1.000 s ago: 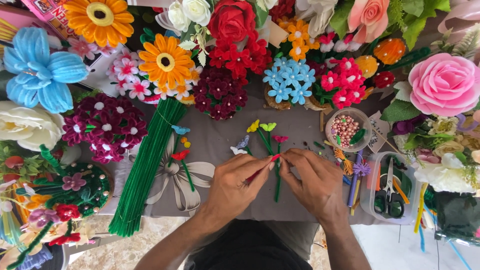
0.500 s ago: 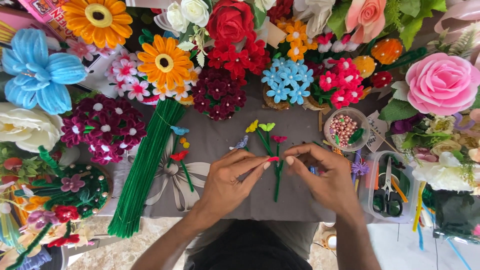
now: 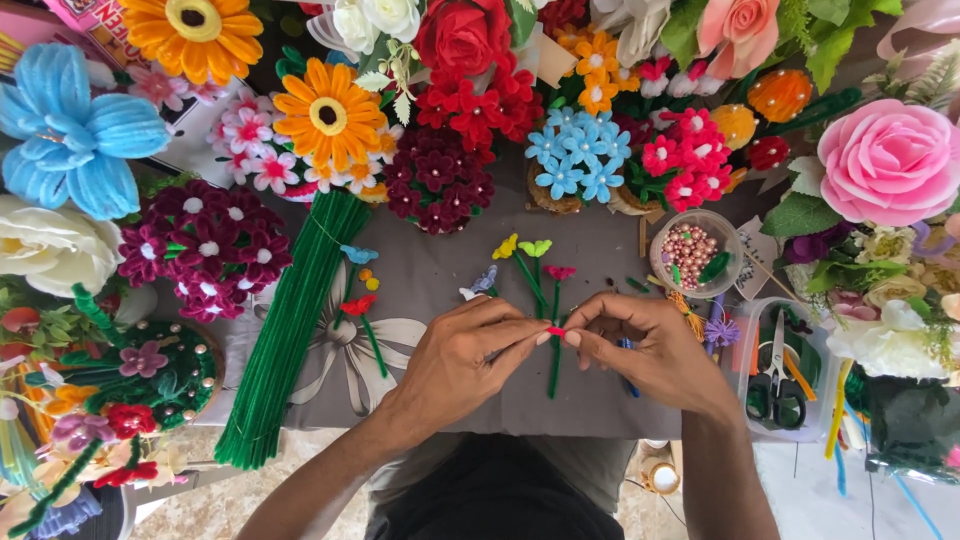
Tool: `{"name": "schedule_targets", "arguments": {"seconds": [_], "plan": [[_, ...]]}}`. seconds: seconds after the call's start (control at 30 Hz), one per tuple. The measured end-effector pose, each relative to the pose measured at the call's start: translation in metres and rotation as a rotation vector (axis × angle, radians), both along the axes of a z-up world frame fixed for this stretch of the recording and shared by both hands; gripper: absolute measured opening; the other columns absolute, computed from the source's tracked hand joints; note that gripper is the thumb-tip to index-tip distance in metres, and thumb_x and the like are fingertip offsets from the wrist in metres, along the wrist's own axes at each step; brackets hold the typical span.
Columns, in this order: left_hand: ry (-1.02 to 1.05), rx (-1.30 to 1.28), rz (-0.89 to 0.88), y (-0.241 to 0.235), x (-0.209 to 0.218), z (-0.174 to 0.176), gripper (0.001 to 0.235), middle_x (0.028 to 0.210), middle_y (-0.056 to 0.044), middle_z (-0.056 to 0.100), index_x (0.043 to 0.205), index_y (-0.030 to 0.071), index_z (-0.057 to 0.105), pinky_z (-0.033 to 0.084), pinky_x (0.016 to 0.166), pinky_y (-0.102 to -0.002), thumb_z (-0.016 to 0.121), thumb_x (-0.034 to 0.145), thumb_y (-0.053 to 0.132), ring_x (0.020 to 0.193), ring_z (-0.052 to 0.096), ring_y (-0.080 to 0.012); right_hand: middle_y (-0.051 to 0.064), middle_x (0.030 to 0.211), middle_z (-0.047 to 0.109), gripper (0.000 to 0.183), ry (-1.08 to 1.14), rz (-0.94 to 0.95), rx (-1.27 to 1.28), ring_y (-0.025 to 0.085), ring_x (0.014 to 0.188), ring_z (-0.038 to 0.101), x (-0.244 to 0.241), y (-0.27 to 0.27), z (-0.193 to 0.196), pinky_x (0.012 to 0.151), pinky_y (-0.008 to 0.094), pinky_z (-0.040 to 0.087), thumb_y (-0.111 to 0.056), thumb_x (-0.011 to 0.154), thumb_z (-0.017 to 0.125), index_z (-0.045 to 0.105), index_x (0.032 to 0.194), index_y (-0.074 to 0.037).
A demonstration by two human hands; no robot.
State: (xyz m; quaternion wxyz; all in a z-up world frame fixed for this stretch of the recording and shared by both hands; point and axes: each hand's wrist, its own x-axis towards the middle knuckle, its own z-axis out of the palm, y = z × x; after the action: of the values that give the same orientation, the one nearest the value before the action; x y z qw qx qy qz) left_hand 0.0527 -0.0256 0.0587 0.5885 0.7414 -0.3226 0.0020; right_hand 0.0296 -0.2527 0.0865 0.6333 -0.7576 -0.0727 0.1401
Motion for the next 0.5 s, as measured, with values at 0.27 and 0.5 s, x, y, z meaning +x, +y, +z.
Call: {"name": "schedule_targets", "arguments": {"seconds": [0.27, 0.5], "plan": [[0.015, 0.021, -0.024, 0.0, 0.0, -0.001, 0.012, 0.08, -0.014, 0.072, 0.101, 0.003, 0.078, 0.053, 0.057, -0.034, 0.071, 0.093, -0.003, 0.07, 0.068, -0.0273, 0.01, 0.056, 0.069, 0.004, 0.027, 0.015, -0.056, 0.014, 0.054, 0.063, -0.003, -0.001, -0.008, 0.05, 0.03, 0.057, -0.001, 0.088, 0.073, 0.076, 0.086, 0.0], [0.128, -0.051, 0.074, -0.002, -0.007, -0.013, 0.016, 0.082, -0.01, 0.077, 0.105, 0.007, 0.08, 0.053, 0.058, -0.03, 0.074, 0.092, 0.0, 0.068, 0.068, -0.0198, 0.009, 0.054, 0.065, 0.005, 0.001, -0.072, -0.016, 0.014, 0.049, 0.06, -0.008, -0.003, -0.034, 0.048, 0.029, 0.055, 0.002, 0.088, 0.072, 0.076, 0.085, 0.001]]}}
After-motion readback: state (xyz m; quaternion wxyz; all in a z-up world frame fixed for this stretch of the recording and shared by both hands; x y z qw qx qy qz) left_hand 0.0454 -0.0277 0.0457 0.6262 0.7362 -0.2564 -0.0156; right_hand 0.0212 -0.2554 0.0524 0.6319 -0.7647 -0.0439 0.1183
